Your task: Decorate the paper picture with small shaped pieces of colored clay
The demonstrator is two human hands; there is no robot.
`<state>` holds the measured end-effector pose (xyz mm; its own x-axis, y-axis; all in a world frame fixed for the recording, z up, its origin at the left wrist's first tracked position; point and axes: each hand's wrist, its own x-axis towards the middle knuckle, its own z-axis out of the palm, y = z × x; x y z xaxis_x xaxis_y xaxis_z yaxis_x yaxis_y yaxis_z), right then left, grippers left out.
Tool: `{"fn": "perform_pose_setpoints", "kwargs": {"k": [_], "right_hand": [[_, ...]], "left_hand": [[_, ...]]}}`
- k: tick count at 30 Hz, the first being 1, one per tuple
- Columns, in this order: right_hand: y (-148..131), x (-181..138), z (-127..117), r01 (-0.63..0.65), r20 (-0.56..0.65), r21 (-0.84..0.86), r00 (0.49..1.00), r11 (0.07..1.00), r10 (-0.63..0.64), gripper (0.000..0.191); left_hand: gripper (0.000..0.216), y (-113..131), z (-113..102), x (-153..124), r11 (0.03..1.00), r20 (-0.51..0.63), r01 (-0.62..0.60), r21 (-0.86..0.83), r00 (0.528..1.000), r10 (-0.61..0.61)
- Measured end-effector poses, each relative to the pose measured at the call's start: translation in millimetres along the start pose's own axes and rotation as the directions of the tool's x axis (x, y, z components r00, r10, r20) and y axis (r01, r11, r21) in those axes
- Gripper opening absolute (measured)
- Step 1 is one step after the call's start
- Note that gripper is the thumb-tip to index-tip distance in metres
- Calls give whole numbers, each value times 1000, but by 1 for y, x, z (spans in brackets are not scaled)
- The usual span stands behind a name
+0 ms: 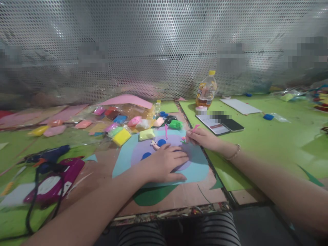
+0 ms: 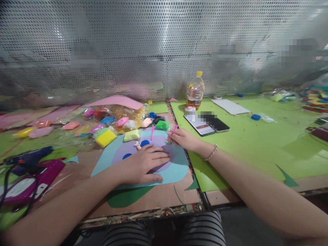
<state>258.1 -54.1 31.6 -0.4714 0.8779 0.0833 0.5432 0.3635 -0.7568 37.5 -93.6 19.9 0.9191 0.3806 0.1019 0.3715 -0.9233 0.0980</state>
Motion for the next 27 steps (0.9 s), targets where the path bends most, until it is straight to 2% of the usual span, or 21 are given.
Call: {"fn": "perform_pose_setpoints", "kwargs": {"k": [7,27], "right_hand": [[1,1,0,39,-10,-33,999,999,-40,54],[-1,1,2,39,-16,-45,999,998,-40,52]], "left_hand": [[59,0,-1,0,1000,7,6,16,1000,-6],[59,1,-2,0,1000,9,2,24,1000,-3]]}}
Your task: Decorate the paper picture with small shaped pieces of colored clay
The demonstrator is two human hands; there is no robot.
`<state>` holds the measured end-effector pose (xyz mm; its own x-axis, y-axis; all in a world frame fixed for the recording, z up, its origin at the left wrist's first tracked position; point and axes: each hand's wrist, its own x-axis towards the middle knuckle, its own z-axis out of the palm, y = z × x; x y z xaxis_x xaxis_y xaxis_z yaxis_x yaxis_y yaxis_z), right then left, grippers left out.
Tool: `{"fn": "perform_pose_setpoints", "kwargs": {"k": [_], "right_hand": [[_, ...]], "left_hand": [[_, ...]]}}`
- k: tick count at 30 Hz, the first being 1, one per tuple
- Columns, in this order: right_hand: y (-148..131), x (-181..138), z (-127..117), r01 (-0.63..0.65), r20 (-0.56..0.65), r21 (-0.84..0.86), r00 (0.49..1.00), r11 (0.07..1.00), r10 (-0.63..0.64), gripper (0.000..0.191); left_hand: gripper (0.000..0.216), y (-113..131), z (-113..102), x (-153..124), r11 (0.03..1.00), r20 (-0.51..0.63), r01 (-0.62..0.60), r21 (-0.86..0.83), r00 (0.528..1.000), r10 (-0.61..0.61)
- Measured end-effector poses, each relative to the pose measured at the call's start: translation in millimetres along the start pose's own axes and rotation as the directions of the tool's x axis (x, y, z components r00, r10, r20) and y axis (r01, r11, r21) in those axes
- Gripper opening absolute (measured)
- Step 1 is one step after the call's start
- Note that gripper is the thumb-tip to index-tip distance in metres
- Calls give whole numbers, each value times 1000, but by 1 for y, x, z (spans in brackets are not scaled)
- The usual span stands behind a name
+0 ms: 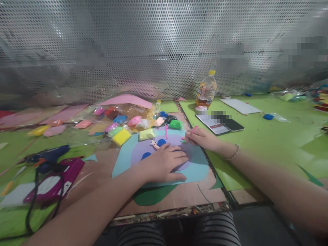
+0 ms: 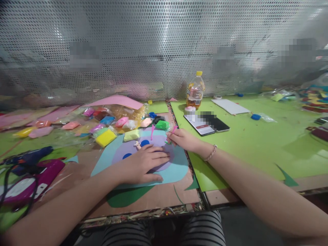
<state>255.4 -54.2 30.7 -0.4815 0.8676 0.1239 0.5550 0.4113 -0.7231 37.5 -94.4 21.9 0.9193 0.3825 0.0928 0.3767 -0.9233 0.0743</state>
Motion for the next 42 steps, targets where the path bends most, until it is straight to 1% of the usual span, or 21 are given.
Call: {"fn": "perform_pose_setpoints", "kwargs": {"k": [10,16,20,24,27,29,31,33,36,39,42], "right_hand": [[4,0,0,6,13,2,1000,1000,-6,50],[4,0,0,-11,20,10,1000,1000,10,50],[2,0,0,-2,5,26,1000,1000,1,51],[1,1,0,3,24,2,1000,1000,-3,50],[1,0,-1,7,-12,4,1000,1000,-7,49],[-1,-2,-3,47,-46,9,998,999,-46,47],[-3,-5,-6,126,-48,-19,991,992,-127,42],[-5,-8,-10,230,-15,-108,972,967,-233,35],[-6,-11,-13,373,80,-265,928,889,-365,29],[-4,-12,-13,431,185,-325,902,841,-391,27],[-2,-12,-13,434,250,-351,897,830,-363,26]], "left_hand": [[58,0,0,0,1000,-7,-3,-13,1000,3],[59,0,2,0,1000,-3,-3,-18,1000,3],[58,0,0,0,1000,-1,9,-22,1000,-9],[58,0,0,0,1000,0,5,-31,1000,-5],[58,-1,1,0,1000,-1,3,-30,1000,-3],[58,-1,1,0,1000,2,3,-29,1000,-3],[58,-1,1,0,1000,9,3,-26,1000,-3],[59,0,0,-1,1000,12,3,-22,1000,-2],[59,0,0,0,1000,12,4,-17,1000,-4],[59,0,0,0,1000,12,6,-12,1000,-6],[58,-1,0,0,1000,14,1,-9,1000,-1]]}}
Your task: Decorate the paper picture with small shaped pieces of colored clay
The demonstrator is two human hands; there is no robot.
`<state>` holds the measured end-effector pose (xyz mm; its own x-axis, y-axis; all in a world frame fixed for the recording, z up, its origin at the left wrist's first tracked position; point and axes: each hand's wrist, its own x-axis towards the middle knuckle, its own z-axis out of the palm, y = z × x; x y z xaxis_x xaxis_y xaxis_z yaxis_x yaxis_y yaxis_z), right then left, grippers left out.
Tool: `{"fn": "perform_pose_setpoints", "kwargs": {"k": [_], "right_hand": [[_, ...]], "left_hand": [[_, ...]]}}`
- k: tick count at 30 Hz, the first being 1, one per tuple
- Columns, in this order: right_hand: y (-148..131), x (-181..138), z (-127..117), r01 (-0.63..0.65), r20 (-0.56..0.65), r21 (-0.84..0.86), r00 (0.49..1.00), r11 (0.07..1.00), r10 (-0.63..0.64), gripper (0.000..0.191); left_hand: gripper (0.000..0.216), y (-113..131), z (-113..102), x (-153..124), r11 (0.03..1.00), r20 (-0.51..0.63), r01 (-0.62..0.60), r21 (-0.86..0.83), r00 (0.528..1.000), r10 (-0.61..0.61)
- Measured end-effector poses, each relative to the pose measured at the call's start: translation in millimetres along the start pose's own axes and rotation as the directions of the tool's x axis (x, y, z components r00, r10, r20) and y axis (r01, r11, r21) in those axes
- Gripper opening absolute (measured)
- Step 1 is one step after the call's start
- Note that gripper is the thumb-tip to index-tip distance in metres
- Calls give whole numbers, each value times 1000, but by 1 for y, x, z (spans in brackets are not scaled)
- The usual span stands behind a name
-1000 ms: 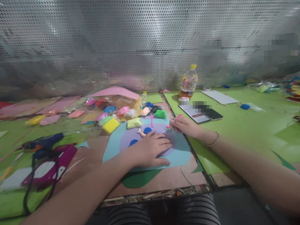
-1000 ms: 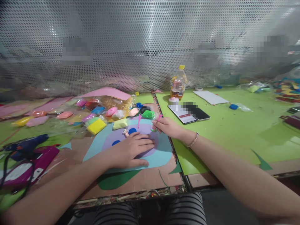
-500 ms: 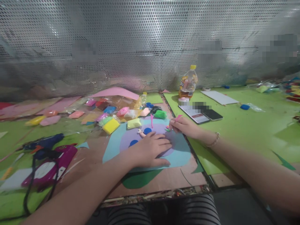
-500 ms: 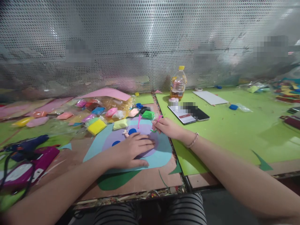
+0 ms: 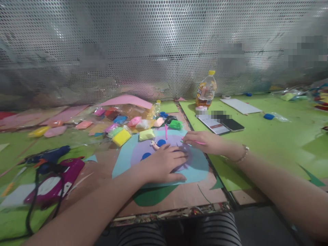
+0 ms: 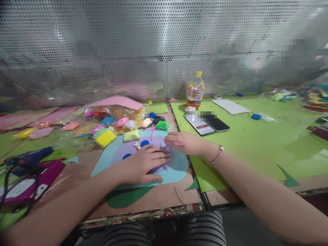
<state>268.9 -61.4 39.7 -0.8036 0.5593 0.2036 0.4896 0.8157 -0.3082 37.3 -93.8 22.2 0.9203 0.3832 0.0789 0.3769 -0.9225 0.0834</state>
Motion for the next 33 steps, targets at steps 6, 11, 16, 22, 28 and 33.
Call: {"fn": "perform_pose_setpoints", "kwargs": {"k": [6,11,16,22,28,33], "right_hand": [[-1,0,-1,7,58,-23,998,1000,-5,23],[-1,0,-1,13,40,-23,999,1000,-12,24],[-1,0,0,12,27,-36,1000,999,-11,23],[-2,1,1,23,-9,-12,1000,1000,-23,24],[0,2,2,12,-7,-11,1000,1000,-12,26],[-1,3,0,-18,-83,59,996,998,23,29]], "left_hand": [[58,0,0,0,1000,-9,-7,1,1000,7],[57,1,-1,-1,1000,4,3,-9,1000,-3],[58,2,-2,-1,1000,11,5,-1,1000,-5],[58,2,-1,-1,1000,10,12,-5,1000,-12],[58,1,0,-1,999,14,16,-34,1000,-15],[54,4,-4,-1,997,-19,25,-75,999,-26]]}}
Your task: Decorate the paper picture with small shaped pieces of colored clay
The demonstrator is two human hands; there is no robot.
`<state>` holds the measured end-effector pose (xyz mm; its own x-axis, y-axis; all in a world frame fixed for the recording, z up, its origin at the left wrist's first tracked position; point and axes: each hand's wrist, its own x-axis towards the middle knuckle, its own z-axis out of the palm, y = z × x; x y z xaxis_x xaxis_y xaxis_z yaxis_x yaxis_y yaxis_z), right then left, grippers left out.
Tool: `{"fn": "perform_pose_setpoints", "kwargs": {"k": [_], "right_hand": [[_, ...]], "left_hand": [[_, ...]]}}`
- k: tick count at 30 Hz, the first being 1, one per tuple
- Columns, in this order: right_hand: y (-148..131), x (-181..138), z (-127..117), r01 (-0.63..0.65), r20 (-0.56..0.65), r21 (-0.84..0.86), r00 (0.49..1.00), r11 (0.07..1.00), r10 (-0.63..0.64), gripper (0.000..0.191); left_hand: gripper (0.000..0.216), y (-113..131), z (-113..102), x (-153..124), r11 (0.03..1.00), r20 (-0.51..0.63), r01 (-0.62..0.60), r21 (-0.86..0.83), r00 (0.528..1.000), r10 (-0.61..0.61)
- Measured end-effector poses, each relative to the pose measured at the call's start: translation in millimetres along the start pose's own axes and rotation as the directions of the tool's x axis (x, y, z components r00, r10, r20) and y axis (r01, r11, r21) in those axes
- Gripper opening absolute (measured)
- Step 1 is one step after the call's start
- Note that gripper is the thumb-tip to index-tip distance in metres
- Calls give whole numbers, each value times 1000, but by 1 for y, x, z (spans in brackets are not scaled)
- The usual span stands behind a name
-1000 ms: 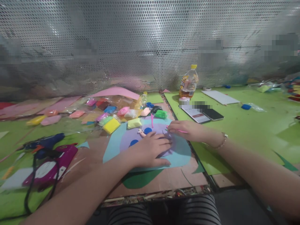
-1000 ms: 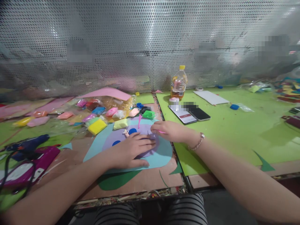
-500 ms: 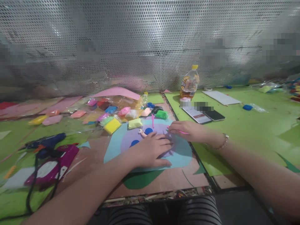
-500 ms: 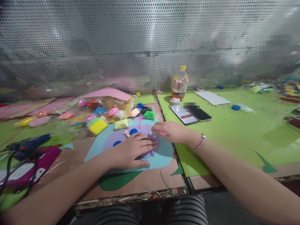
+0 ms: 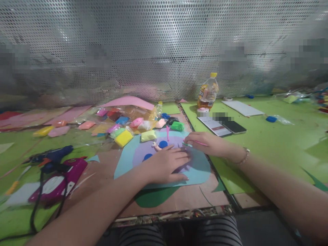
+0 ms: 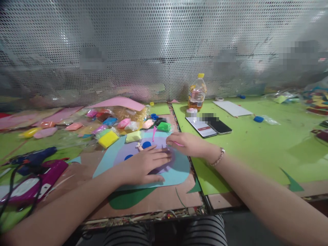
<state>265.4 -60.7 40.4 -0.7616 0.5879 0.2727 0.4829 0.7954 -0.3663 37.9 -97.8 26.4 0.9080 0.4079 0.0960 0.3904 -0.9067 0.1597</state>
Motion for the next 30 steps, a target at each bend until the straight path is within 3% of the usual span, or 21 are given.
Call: {"fn": "perform_pose_setpoints", "kwargs": {"k": [2,4,6,8,10,12,15,18,30], "right_hand": [[1,0,-1,-48,-92,74,994,996,55,31],[4,-2,-2,-114,-164,171,976,979,143,34],[9,-3,-2,-171,-206,257,952,951,227,37],[14,-4,-1,-210,-224,315,931,926,287,40],[17,-4,-1,-231,-216,363,922,903,322,40],[17,-4,0,-247,-181,404,922,881,342,40],[15,-4,0,-271,-133,434,924,859,359,40],[14,-5,0,-269,-120,434,928,860,352,41],[20,-5,-1,-244,-132,359,942,901,308,43]], "left_hand": [[46,-3,-4,1,998,-113,56,-33,992,-60],[40,-13,-10,1,980,-306,184,-73,931,-198],[40,-30,-14,-1,923,-490,362,-128,787,-376],[38,-52,-16,-5,831,-571,530,-169,634,-521],[37,-74,-15,-10,747,-530,635,-197,572,-626],[32,-90,-13,-15,707,-471,665,-241,556,-684],[29,-100,-9,-20,730,-416,628,-270,607,-677],[27,-99,-9,-22,756,-387,615,-224,656,-648],[40,-105,-1,-20,766,-337,640,-62,708,-620]]}}
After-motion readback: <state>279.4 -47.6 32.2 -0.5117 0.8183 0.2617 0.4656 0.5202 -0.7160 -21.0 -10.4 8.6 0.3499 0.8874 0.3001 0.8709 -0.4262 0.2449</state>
